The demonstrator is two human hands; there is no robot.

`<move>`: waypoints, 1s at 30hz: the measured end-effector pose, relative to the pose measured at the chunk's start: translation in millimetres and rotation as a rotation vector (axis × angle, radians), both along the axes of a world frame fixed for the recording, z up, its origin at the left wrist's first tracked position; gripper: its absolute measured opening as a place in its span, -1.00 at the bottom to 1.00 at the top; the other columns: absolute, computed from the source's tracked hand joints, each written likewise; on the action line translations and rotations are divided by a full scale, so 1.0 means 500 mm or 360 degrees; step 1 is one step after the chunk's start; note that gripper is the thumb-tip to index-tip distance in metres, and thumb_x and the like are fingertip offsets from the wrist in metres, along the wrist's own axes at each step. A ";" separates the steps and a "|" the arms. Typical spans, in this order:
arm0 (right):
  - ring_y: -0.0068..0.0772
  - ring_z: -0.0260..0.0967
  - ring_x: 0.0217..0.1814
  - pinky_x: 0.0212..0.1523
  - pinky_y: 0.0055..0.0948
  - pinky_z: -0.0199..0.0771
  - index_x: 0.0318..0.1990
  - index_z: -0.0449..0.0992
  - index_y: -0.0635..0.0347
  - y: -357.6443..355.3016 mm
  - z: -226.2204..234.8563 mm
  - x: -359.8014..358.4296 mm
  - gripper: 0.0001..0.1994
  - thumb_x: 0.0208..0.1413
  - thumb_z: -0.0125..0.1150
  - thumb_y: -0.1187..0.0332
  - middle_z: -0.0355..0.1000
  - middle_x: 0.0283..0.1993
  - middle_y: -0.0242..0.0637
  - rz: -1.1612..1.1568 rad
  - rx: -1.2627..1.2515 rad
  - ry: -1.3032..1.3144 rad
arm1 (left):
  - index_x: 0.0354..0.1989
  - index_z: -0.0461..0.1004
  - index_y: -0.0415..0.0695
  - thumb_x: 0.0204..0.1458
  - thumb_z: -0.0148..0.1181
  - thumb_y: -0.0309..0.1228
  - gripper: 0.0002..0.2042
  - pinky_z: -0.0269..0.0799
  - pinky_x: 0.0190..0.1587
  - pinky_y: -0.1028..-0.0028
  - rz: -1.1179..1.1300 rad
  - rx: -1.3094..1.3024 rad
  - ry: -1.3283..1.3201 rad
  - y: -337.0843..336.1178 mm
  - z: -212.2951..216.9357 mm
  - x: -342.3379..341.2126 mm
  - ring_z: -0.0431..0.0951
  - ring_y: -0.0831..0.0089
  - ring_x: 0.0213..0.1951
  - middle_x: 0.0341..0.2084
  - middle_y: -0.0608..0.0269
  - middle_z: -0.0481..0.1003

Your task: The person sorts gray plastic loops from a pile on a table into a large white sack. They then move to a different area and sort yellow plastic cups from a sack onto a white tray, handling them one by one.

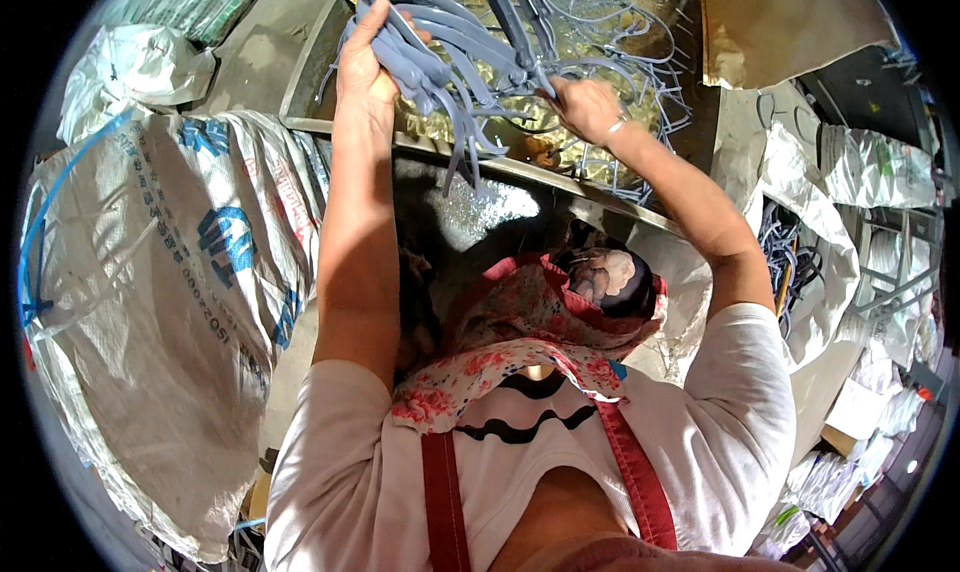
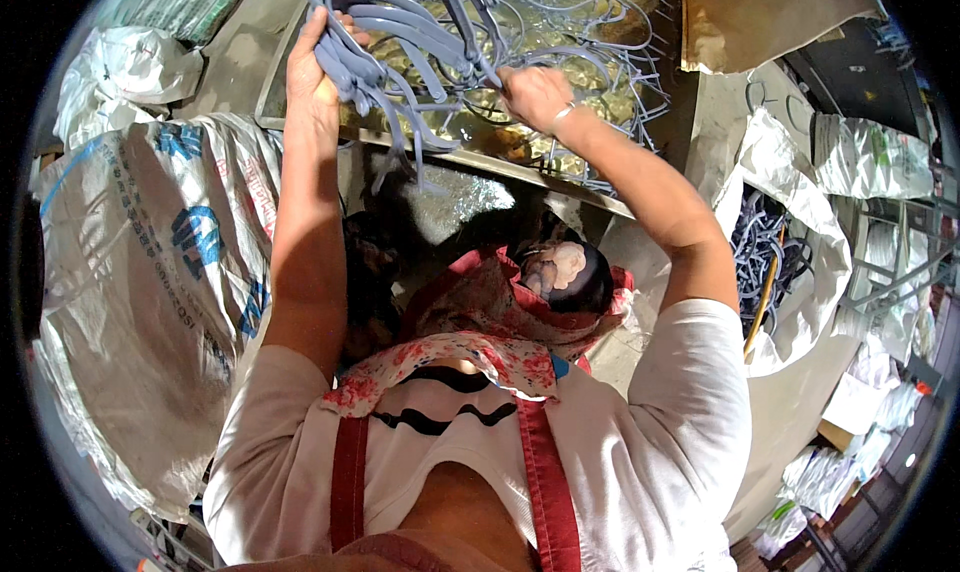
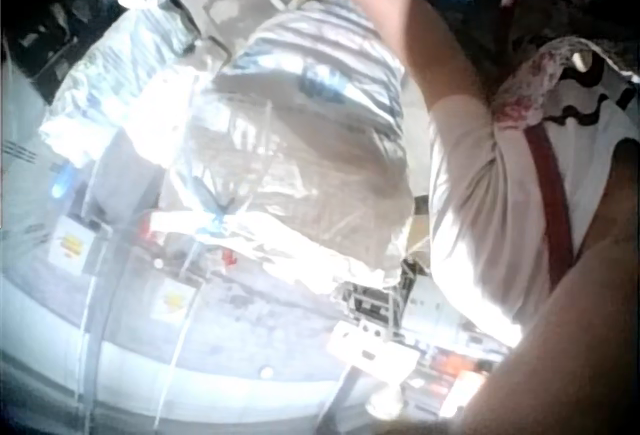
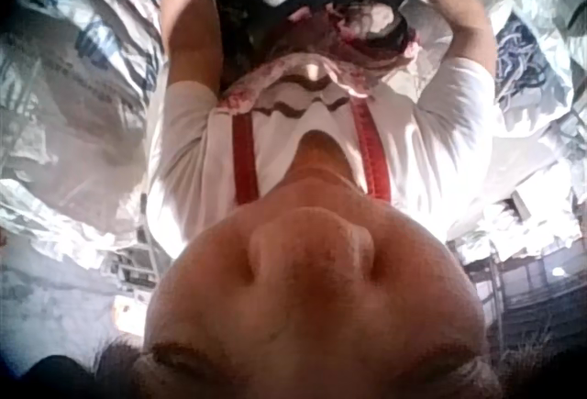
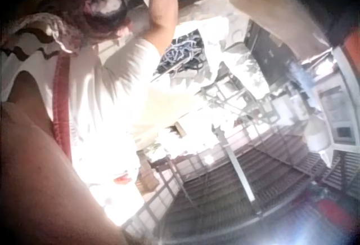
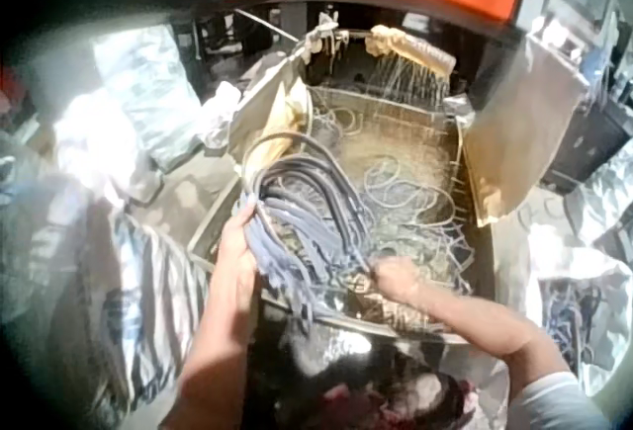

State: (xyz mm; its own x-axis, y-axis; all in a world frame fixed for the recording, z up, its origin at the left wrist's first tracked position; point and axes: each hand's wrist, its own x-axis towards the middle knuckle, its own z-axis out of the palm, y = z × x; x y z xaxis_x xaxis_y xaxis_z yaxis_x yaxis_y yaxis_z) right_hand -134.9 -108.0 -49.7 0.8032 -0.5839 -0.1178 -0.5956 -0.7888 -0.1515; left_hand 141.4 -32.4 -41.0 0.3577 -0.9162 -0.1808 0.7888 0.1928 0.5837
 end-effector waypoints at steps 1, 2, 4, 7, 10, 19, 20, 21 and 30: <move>-0.22 0.42 -0.49 -0.47 -0.30 0.39 -0.32 0.35 0.16 -0.014 0.010 -0.012 -0.83 0.03 0.03 0.27 0.42 -0.54 -0.14 0.0174 -0.0208 0.0271 | -0.31 0.39 -0.23 -0.12 0.26 -0.33 -0.72 0.52 -0.35 0.18 0.0056 0.0020 0.0024 -0.002 -0.003 0.010 0.52 0.22 -0.45 -0.46 0.11 0.45; -0.35 0.39 -0.56 -0.53 -0.37 0.37 -0.33 0.38 0.11 -0.044 -0.026 -0.043 -0.90 0.07 -0.01 0.32 0.42 -0.56 -0.19 0.0271 -0.0355 0.0031 | -0.31 0.38 -0.23 -0.12 0.26 -0.31 -0.72 0.51 -0.34 0.17 0.0110 0.0040 0.0049 -0.006 -0.006 0.016 0.51 0.21 -0.44 -0.45 0.11 0.45; -0.47 0.35 -0.59 -0.54 -0.44 0.36 -0.29 0.40 0.13 -0.058 0.025 -0.036 -0.83 0.07 0.07 0.24 0.41 -0.58 -0.27 -0.0009 -0.0346 -0.0474 | -0.35 0.37 -0.22 -0.09 0.23 -0.30 -0.74 0.48 -0.31 0.16 0.0239 0.0165 0.0017 0.001 0.000 0.013 0.50 0.19 -0.42 -0.46 0.11 0.45; -0.54 0.35 -0.38 -0.35 -0.52 0.39 -0.09 0.35 0.19 -0.056 0.155 0.017 -0.52 -0.08 0.26 0.07 0.43 -0.36 -0.32 -0.0218 0.0473 -0.1096 | -0.41 0.37 -0.23 -0.06 0.20 -0.27 -0.74 0.48 -0.36 0.20 0.0312 0.0267 -0.0052 -0.003 0.024 -0.027 0.49 0.20 -0.45 -0.50 0.11 0.44; -0.47 0.33 -0.15 -0.18 -0.50 0.38 0.12 0.21 0.20 -0.026 0.196 0.106 -0.23 -0.24 0.38 0.02 0.36 -0.07 -0.30 0.0181 0.0738 -0.0915 | -0.37 0.38 -0.25 -0.06 0.20 -0.23 -0.70 0.48 -0.33 0.18 0.0204 0.0308 0.0033 -0.021 0.001 -0.048 0.49 0.19 -0.42 -0.48 0.09 0.44; -0.51 0.40 -0.19 -0.15 -0.53 0.38 -0.11 0.37 0.25 0.044 0.064 0.149 -0.46 -0.28 0.44 0.24 0.45 -0.25 -0.25 0.0157 0.2069 -0.0988 | -0.37 0.38 -0.24 -0.02 0.11 -0.14 -0.66 0.45 -0.31 0.22 0.0237 0.0135 0.0354 -0.022 0.003 -0.075 0.48 0.20 -0.43 -0.51 0.04 0.45; -0.50 0.41 -0.22 -0.16 -0.52 0.41 -0.07 0.34 0.26 0.052 0.064 0.148 -0.47 -0.25 0.40 0.31 0.45 -0.26 -0.26 0.0059 0.2235 -0.1021 | -0.36 0.38 -0.24 -0.02 0.11 -0.14 -0.65 0.45 -0.31 0.22 0.0282 0.0152 0.0344 -0.020 0.009 -0.080 0.48 0.20 -0.43 -0.50 0.03 0.45; -0.49 0.42 -0.26 -0.18 -0.51 0.43 -0.03 0.31 0.26 0.059 0.066 0.149 -0.47 -0.21 0.35 0.37 0.44 -0.28 -0.27 -0.0031 0.2403 -0.1047 | -0.33 0.38 -0.24 -0.01 0.11 -0.17 -0.68 0.45 -0.29 0.23 0.0295 0.0117 0.0427 -0.014 0.009 -0.079 0.48 0.20 -0.42 -0.48 0.04 0.46; -0.05 0.44 -0.36 -0.35 -0.24 0.43 -0.31 0.38 0.36 0.072 0.161 0.022 -0.80 -0.11 0.06 0.43 0.45 -0.46 0.01 0.0324 -0.0061 0.0407 | -0.26 0.42 -0.34 -0.29 0.30 -0.69 -0.67 0.43 -0.25 0.39 0.0907 0.0115 -0.0991 -0.024 0.029 -0.101 0.48 0.39 -0.35 -0.32 0.18 0.47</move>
State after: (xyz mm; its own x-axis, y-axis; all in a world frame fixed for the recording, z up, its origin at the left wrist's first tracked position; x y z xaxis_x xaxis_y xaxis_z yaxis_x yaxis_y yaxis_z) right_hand -123.9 -72.1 31.0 0.8511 -0.4224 -0.3119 -0.4401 -0.8978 0.0149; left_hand 90.7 -44.5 -26.4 0.8151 -0.5593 0.1512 0.1126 0.4090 0.9056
